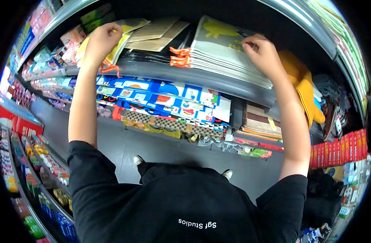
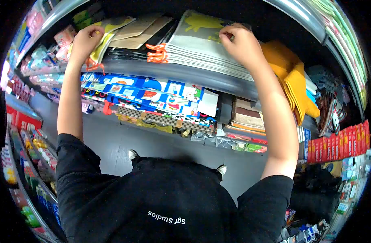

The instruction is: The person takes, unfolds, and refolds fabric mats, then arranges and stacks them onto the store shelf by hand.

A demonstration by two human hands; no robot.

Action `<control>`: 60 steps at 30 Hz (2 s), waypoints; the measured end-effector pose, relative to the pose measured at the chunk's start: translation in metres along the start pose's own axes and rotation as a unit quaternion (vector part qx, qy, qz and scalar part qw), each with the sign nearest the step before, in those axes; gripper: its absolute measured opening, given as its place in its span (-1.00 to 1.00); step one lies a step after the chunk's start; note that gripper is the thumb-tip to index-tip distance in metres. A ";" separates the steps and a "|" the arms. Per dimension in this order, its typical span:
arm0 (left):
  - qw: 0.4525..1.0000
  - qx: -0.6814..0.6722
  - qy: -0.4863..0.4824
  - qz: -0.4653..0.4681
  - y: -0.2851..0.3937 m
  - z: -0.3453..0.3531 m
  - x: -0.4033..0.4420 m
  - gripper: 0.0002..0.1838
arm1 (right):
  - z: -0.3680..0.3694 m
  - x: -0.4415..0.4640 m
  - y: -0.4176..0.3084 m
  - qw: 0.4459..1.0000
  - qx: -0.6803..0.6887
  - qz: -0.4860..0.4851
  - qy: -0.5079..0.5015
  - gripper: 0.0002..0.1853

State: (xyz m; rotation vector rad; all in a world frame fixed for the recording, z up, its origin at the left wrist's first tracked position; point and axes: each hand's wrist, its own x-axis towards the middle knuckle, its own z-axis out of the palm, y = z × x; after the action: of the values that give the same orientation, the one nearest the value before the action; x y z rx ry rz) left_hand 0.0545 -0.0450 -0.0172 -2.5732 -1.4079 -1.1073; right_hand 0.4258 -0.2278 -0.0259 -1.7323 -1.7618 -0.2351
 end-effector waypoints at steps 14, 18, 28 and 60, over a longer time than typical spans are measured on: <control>0.982 0.013 -0.036 -0.186 -0.181 -0.018 -0.018 -0.66 | 0.014 -0.017 -0.040 0.996 0.059 -0.054 -0.035 -0.84; 0.964 -0.032 -0.038 -0.260 -0.180 -0.016 -0.022 -0.63 | 0.012 -0.024 -0.039 0.995 0.074 -0.054 -0.047 -0.85; 0.783 -0.432 0.058 -0.444 -0.199 0.002 -0.004 -0.77 | 0.005 -0.038 -0.035 0.995 0.075 -0.055 -0.039 -0.88; 0.976 -0.085 -0.159 0.123 0.115 0.096 0.032 -0.62 | -0.045 -0.059 0.015 0.913 0.284 0.294 0.004 -0.66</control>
State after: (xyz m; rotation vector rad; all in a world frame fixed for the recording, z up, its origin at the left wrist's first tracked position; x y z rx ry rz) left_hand 0.2059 -0.0591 -0.0351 -3.0545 -1.0281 -0.8430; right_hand 0.4493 -0.2994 -0.0280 -1.7025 -1.0657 0.4854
